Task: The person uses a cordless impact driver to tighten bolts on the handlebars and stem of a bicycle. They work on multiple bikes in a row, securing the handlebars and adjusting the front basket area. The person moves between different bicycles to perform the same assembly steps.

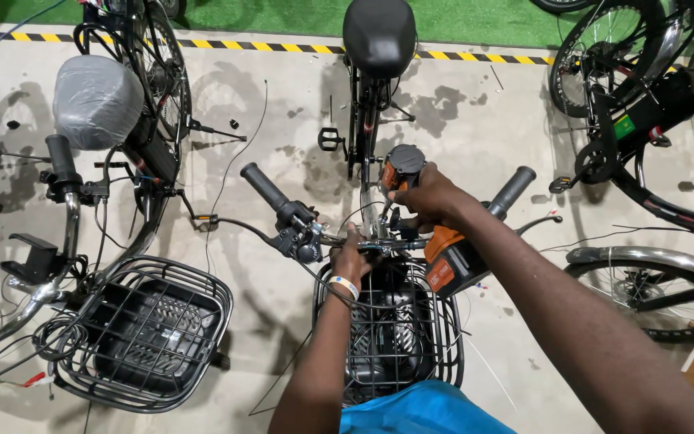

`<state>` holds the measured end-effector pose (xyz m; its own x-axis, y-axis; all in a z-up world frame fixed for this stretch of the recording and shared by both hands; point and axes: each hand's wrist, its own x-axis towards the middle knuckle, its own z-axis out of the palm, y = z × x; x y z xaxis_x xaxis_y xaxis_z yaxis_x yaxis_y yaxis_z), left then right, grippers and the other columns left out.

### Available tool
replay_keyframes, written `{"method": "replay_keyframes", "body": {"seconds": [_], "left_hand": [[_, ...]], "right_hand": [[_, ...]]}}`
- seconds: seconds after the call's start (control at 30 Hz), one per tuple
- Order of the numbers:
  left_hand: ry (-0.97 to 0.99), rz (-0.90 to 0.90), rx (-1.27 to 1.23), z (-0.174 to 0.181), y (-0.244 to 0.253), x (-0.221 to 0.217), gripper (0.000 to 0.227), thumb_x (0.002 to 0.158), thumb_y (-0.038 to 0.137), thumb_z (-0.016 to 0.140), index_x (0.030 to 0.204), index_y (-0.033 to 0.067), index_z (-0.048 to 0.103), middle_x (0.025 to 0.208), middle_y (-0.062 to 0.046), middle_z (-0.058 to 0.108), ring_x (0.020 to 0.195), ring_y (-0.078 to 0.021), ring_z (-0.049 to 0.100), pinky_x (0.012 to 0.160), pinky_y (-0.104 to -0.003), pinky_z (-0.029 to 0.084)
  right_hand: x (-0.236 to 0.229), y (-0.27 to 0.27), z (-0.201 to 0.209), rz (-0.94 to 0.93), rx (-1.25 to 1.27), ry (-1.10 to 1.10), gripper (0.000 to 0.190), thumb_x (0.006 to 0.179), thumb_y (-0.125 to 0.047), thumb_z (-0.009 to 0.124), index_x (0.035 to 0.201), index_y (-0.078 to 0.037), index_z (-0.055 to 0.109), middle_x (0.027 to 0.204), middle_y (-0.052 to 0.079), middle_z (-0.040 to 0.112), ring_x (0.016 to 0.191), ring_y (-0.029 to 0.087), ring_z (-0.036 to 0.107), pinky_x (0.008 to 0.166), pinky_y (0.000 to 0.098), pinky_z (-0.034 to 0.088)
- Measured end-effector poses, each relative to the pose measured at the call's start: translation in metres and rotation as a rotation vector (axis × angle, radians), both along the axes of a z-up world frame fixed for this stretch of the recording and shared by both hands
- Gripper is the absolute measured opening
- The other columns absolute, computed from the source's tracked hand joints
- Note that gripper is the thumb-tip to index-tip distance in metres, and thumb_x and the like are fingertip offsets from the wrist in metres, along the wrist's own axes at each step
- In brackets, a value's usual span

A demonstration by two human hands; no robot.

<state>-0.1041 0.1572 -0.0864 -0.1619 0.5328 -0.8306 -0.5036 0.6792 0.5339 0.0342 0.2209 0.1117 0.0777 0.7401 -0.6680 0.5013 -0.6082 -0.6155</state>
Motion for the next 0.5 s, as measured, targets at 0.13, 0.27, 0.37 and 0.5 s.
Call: {"method": "replay_keyframes", "body": {"seconds": [0.13,0.27,0.37,0.5], "left_hand": [[0.003,-0.070,0.008,0.008,0.008,0.008,0.059,0.085,0.043,0.070,0.116,-0.0061,0.059,0.114,-0.025,0.058,0.105,-0.0398,0.058,0.089,-0.055,0.052],[0.059,-0.073,-0.027,0.026,0.002,0.013,0.063,0.084,0.038,0.074,0.126,-0.0037,0.052,0.126,-0.021,0.056,0.119,-0.0387,0.054,0.087,-0.059,0.051],[0.068,0.010,-0.061,-0.018,0.007,0.021,0.071,0.083,0.034,0.074,0.132,-0.0058,0.041,0.136,-0.028,0.044,0.129,-0.0458,0.042,0.095,-0.059,0.046],[0.084,0.013,-0.068,0.012,0.007,0.027,0.071,0.085,0.037,0.072,0.134,-0.0022,0.039,0.139,-0.027,0.043,0.132,-0.0458,0.038,0.102,-0.055,0.042]], "right_hand": [[0.006,-0.001,-0.005,0.009,-0.036,0.008,0.082,0.091,-0.019,0.062,0.142,0.012,0.006,0.084,0.025,0.065,0.061,0.031,0.069,0.054,0.0437,0.059],[0.009,0.001,-0.008,0.006,-0.042,0.058,0.071,0.089,-0.017,0.063,0.134,0.012,0.016,0.074,0.022,0.066,0.054,0.028,0.067,0.048,0.0413,0.057],[0.010,0.007,-0.006,0.041,-0.035,0.064,0.071,0.088,-0.018,0.065,0.132,0.014,0.020,0.073,0.023,0.067,0.052,0.028,0.064,0.042,0.0389,0.054],[0.011,0.011,0.014,0.042,-0.029,0.084,0.055,0.087,-0.016,0.065,0.121,0.017,0.037,0.072,0.026,0.066,0.048,0.026,0.059,0.035,0.0366,0.050]]}}
